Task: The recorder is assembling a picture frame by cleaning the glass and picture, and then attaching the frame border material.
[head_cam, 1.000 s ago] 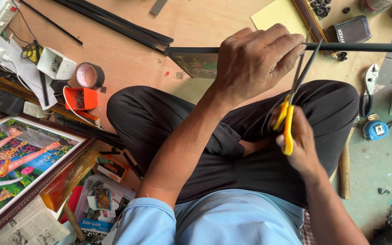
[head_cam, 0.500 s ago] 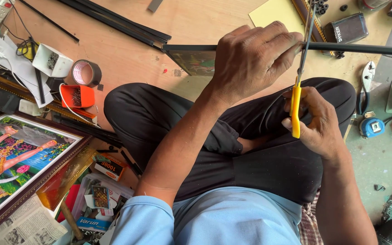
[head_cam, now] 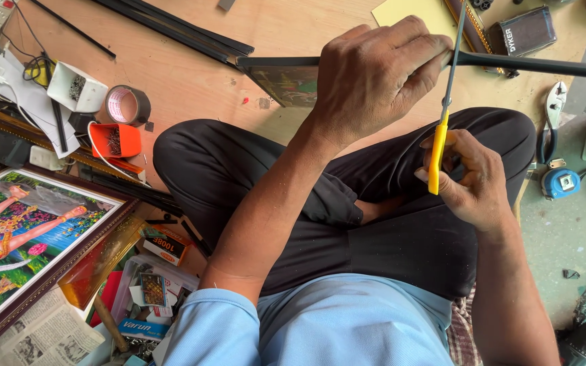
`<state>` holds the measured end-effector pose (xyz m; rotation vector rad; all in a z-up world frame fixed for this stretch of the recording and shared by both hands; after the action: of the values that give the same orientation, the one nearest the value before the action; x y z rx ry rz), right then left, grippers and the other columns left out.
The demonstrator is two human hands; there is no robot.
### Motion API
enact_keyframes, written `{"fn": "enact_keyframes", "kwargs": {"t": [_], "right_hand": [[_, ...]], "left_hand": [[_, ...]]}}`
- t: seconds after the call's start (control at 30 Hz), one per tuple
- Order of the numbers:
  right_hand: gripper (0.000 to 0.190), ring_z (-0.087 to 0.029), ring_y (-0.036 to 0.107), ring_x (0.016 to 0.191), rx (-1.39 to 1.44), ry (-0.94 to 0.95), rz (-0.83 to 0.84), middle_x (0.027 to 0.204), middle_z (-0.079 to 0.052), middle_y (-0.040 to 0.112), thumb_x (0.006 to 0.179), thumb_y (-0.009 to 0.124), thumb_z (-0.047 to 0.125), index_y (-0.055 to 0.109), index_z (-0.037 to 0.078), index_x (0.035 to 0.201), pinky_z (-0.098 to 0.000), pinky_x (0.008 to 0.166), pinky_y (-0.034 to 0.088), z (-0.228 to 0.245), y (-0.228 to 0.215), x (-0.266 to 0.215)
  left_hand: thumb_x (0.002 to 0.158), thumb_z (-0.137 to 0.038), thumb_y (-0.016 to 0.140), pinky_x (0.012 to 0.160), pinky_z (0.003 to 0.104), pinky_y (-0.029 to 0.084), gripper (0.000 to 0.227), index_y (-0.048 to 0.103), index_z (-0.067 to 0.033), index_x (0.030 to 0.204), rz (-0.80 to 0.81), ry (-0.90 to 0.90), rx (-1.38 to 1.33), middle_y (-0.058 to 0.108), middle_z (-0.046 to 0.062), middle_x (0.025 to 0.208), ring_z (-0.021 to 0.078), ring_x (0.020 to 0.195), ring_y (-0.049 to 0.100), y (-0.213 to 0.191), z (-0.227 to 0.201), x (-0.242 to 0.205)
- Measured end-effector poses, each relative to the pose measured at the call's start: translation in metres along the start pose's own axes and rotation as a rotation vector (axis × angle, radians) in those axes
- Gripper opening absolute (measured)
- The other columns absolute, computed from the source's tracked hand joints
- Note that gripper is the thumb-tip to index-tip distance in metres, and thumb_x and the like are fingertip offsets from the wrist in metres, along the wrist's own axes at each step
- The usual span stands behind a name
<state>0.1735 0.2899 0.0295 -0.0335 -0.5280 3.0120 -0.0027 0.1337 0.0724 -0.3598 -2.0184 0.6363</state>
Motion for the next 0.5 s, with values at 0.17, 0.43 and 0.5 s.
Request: {"fn": "enact_keyframes", "kwargs": {"t": [0.17, 0.43, 0.5], "right_hand": [[0.03, -0.006, 0.06, 0.079, 0.171, 0.07, -0.027, 0.089, -0.001, 0.066, 0.092, 0.077, 0.02, 0.067, 0.0, 0.112, -0.02, 0.073, 0.048, -0.011, 0.0, -0.005], [0.033, -0.008, 0.064, 0.078, -0.197, 0.113, -0.162, 0.09, -0.005, 0.071, 0.096, 0.082, 0.024, 0.071, -0.002, 0.115, -0.0246, 0.074, 0.051, -0.033, -0.003, 0.027], [0.036, -0.01, 0.066, 0.076, -0.297, 0.151, -0.168, 0.089, -0.008, 0.073, 0.095, 0.083, 0.025, 0.072, -0.002, 0.116, -0.0262, 0.072, 0.053, -0.043, -0.007, 0.044]], "left_hand": [[0.096, -0.03, 0.075, 0.063, 0.026, 0.054, 0.015, 0.077, -0.0155, 0.099, 0.022, -0.012, -0.007, 0.073, -0.008, 0.088, 0.009, 0.066, 0.068, -0.004, 0.0, 0.003], [0.092, -0.029, 0.078, 0.069, 0.03, 0.057, 0.018, 0.077, -0.0167, 0.105, 0.161, -0.003, 0.023, 0.075, -0.005, 0.092, 0.0136, 0.071, 0.071, -0.008, 0.0, 0.001], [0.092, -0.029, 0.078, 0.071, 0.032, 0.058, 0.017, 0.077, -0.0174, 0.104, 0.171, -0.02, 0.026, 0.075, -0.005, 0.091, 0.0155, 0.072, 0.072, -0.007, -0.001, 0.001]]}}
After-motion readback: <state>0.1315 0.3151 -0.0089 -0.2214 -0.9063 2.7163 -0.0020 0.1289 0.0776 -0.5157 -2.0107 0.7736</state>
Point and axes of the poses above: each hand's wrist, its own x-axis towards the middle knuckle, its own y-axis out of the palm, z = x × y, the point moved 1 cm from there along x, towards the middle knuckle
